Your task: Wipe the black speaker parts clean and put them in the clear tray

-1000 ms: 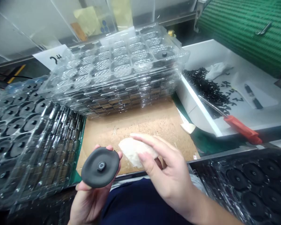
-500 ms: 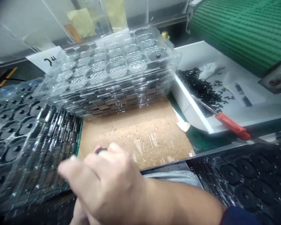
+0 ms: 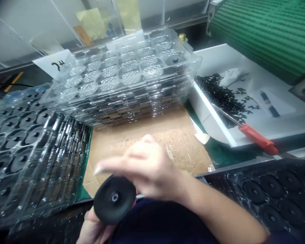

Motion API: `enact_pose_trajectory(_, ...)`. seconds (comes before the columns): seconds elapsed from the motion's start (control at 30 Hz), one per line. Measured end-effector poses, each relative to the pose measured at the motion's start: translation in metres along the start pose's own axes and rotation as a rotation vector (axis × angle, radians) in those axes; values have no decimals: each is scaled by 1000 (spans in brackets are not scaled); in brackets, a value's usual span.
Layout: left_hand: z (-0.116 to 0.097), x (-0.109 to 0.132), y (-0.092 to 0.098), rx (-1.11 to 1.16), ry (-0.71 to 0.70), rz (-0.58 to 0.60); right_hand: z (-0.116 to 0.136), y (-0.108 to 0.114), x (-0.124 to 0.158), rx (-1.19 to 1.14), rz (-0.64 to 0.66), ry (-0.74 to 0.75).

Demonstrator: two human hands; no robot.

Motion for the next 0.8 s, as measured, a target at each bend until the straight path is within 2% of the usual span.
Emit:
enact_pose_trajectory(0.07, -3, 5, 1, 75, 3, -22, -39, 10, 24, 25, -205, -285)
enact_pose_trajectory(0.1, -5, 7, 3, 106, 1, -41, -58, 8, 40, 26, -243, -402)
enact_pose_trajectory(0.17, -7, 9, 5, 126, -25, -86, -86, -8, 71, 20, -188, -532)
enact_pose_trajectory(0.27, -9, 7, 6, 108, -76, -156, -105, -30, 98, 10, -40, -554)
enact_pose_trajectory(0.33, -11, 6, 7, 71, -122, -213, -100, -28, 97, 17, -35, -578)
enact_pose_trajectory(0.43, -15, 4, 8, 18, -239, -298, -65, -7, 69, 30, -194, -574)
enact_pose_trajectory(0.5, -18, 4, 12, -10, -316, -346, -27, 2, 41, 10, -323, -415)
enact_pose_trajectory(0.57, -22, 3, 17, -40, -396, -372, 6, -6, 21, -23, -297, -214)
enact_pose_trajectory(0.6, -23, 3, 20, -58, -427, -391, 13, -11, 17, -48, -271, -188)
enact_pose_trajectory(0.63, -24, 3, 23, -74, -446, -411, 13, -17, 17, -77, -226, -214)
enact_pose_trajectory(0.73, -23, 3, 30, -88, -441, -481, -6, -23, 28, -107, -122, -424)
enact_pose_trajectory(0.8, -21, 3, 29, -76, -419, -500, -10, -12, 32, -67, -174, -446)
Point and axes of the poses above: each hand's wrist, its own x-axis away from the middle knuckle, its own y-axis out of the back of the hand, z = x × y, the point moved 7 cm from there along -x, towards the middle knuckle, and after that the axes turned 10 degrees about -x, right-handed, at the moved point
